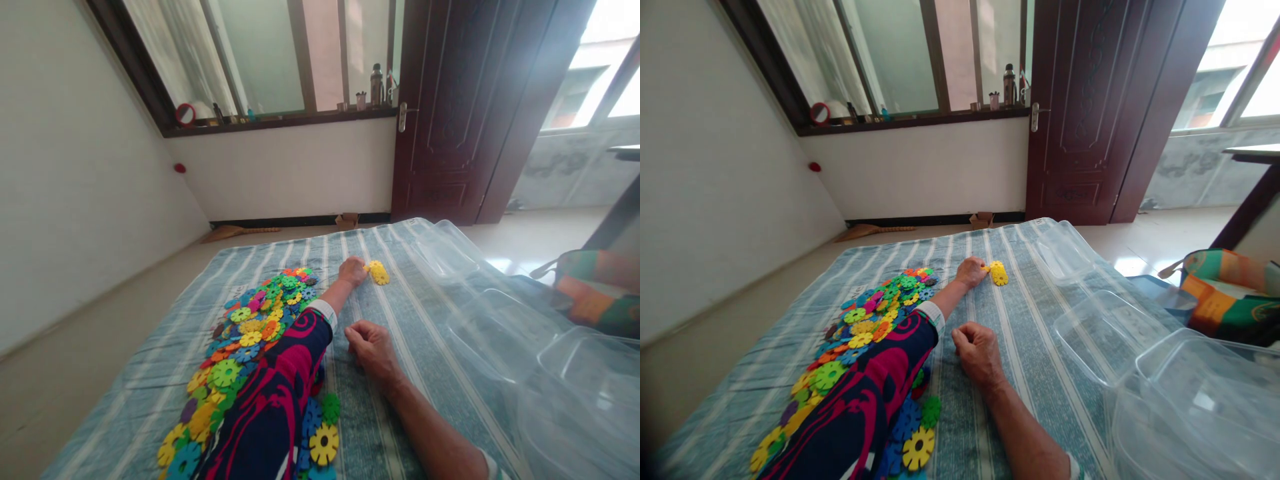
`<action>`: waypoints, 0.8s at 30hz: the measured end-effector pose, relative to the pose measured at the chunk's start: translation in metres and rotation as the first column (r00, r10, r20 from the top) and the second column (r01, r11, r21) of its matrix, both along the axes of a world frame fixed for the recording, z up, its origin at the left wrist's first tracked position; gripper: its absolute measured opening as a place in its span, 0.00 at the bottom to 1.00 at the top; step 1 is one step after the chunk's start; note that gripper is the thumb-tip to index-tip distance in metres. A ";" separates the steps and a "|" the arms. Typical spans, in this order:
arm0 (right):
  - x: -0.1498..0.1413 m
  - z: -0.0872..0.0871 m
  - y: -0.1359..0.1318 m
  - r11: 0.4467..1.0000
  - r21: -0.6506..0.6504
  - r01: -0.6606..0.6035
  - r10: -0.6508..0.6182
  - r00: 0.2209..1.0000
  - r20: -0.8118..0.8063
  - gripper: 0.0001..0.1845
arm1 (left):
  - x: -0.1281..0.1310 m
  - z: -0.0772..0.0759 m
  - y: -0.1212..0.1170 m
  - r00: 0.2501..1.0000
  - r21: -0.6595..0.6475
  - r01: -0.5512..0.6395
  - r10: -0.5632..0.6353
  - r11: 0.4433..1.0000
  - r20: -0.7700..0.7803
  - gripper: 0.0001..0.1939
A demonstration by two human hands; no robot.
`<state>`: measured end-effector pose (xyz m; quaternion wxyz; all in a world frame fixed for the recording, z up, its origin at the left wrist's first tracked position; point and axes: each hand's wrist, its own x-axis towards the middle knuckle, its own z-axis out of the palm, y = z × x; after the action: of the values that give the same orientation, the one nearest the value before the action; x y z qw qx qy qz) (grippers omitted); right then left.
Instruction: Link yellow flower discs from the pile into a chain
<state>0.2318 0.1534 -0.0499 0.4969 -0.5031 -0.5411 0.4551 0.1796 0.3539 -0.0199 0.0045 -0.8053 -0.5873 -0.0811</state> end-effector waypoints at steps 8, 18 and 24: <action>-0.002 0.001 0.002 1.000 0.007 0.016 -0.016 1.000 -0.014 0.14 | 0.000 -0.002 0.000 1.000 0.020 0.000 0.000 1.000 0.010 0.13; -0.004 0.003 0.005 0.999 0.010 0.047 -0.047 0.999 -0.002 0.13 | -0.004 -0.002 -0.003 0.998 0.058 0.001 -0.005 0.998 0.065 0.12; -0.003 0.002 0.003 0.999 0.015 0.031 -0.031 1.000 -0.001 0.14 | -0.008 -0.006 -0.005 0.992 0.068 0.022 -0.030 0.997 0.119 0.13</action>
<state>0.2289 0.1567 -0.0483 0.5080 -0.5076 -0.5364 0.4434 0.1714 0.3485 -0.0260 -0.0051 -0.8061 -0.5728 -0.1486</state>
